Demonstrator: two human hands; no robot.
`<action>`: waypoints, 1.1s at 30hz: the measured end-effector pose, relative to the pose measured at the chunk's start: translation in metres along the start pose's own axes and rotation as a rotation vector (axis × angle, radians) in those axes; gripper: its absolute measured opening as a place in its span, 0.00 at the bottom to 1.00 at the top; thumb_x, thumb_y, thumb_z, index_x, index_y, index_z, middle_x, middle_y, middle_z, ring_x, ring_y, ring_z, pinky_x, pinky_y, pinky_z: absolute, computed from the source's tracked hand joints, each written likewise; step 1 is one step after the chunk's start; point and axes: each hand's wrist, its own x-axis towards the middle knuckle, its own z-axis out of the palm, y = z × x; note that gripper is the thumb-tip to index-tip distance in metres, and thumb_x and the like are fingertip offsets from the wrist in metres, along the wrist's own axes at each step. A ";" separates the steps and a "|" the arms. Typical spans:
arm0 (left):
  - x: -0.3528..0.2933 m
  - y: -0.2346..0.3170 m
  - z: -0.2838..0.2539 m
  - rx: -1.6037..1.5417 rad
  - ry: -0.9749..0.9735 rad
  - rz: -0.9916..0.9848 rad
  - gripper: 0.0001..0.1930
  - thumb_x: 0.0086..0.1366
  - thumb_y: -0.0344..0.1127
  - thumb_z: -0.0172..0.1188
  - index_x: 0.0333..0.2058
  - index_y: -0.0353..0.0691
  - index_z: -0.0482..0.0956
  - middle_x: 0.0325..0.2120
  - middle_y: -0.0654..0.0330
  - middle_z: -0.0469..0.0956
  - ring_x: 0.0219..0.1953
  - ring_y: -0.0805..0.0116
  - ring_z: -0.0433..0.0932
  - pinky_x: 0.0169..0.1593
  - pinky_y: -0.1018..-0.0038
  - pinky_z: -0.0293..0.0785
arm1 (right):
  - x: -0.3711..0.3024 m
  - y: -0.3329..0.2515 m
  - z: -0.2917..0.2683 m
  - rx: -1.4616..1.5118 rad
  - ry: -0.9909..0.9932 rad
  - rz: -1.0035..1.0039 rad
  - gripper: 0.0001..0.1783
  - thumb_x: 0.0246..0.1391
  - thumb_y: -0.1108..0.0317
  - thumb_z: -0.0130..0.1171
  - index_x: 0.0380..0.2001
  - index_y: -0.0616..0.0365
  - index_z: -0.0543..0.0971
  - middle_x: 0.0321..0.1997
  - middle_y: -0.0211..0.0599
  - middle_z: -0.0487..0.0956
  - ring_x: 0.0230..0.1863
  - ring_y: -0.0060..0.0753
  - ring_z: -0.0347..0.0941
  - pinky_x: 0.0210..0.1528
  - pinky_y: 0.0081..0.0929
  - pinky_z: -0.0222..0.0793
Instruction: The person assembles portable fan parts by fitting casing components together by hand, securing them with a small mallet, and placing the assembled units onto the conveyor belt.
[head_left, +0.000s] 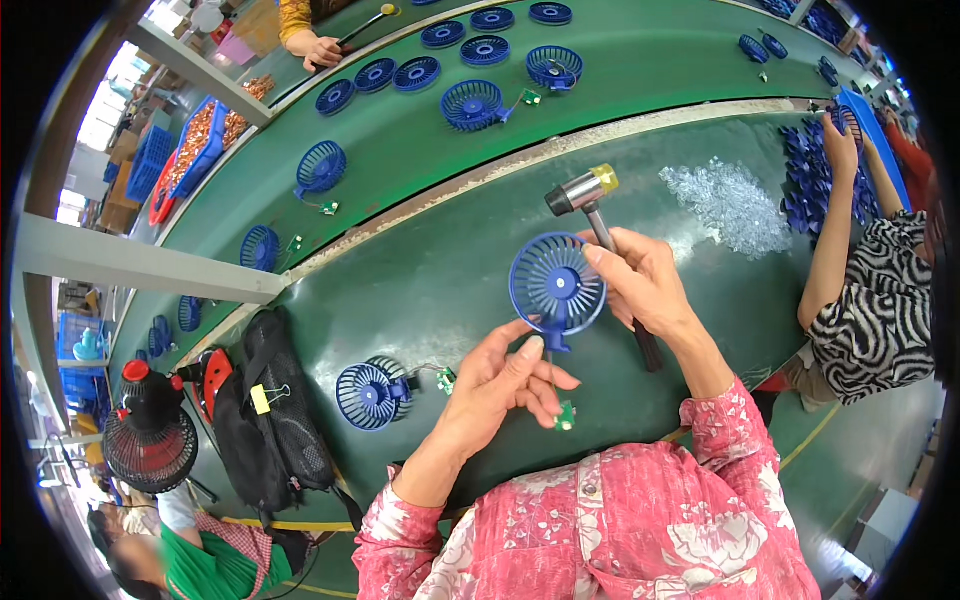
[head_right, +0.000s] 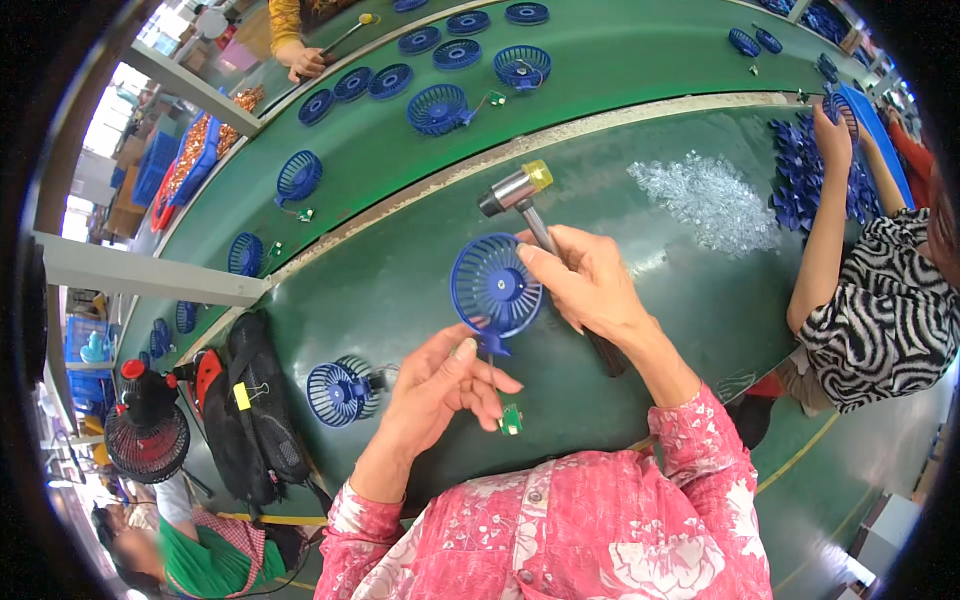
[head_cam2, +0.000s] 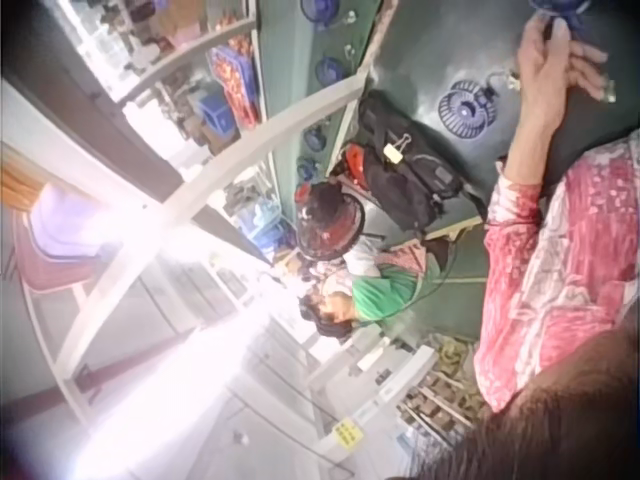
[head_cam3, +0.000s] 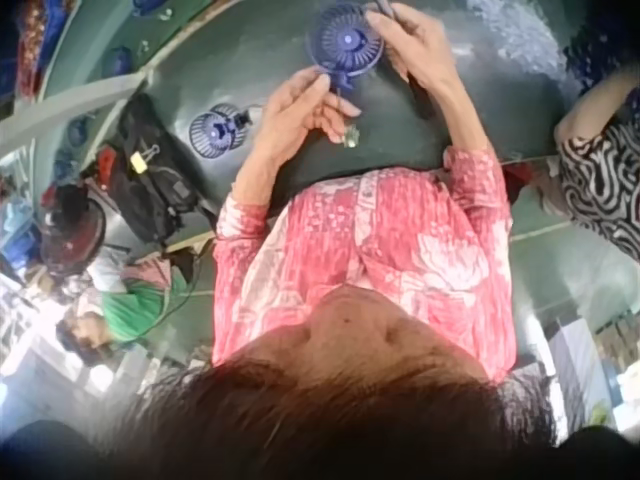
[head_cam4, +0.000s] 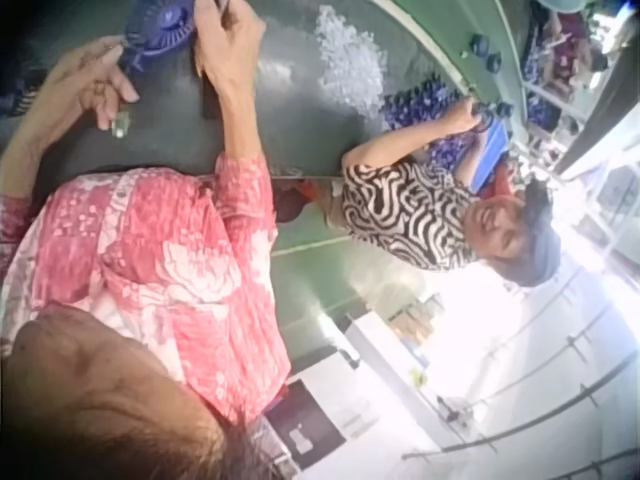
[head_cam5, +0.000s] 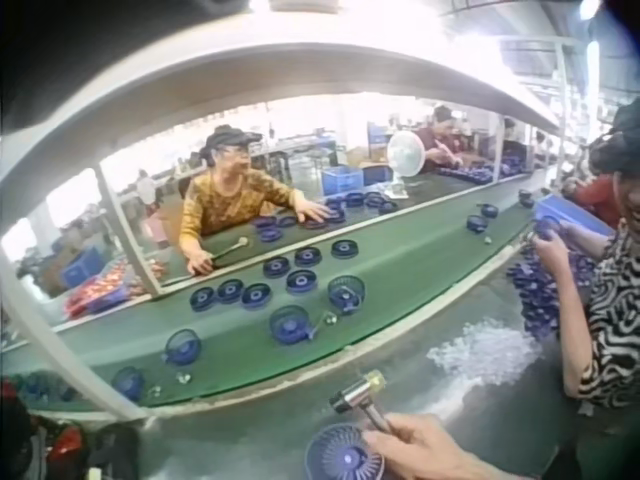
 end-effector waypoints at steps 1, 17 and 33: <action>0.003 -0.004 0.002 0.031 0.032 0.017 0.31 0.73 0.43 0.50 0.63 0.26 0.50 0.37 0.42 0.81 0.26 0.66 0.81 0.29 0.73 0.80 | 0.002 0.002 0.000 -0.002 0.006 0.000 0.17 0.62 0.62 0.57 0.45 0.66 0.78 0.20 0.23 0.73 0.12 0.11 0.60 0.13 0.17 0.51; 0.017 -0.007 0.015 -0.235 -0.084 0.052 0.20 0.75 0.45 0.46 0.53 0.31 0.65 0.41 0.45 0.79 0.33 0.64 0.81 0.36 0.69 0.82 | 0.007 0.008 0.009 -0.025 0.009 -0.070 0.16 0.63 0.60 0.57 0.43 0.63 0.80 0.23 0.19 0.70 0.23 0.11 0.60 0.22 0.18 0.55; 0.029 -0.006 0.008 -0.388 0.116 0.193 0.19 0.73 0.44 0.50 0.50 0.31 0.72 0.41 0.48 0.81 0.28 0.71 0.79 0.28 0.74 0.79 | -0.036 0.026 0.031 -0.040 -0.055 -0.038 0.15 0.59 0.62 0.62 0.39 0.65 0.79 0.24 0.33 0.79 0.30 0.16 0.74 0.30 0.21 0.69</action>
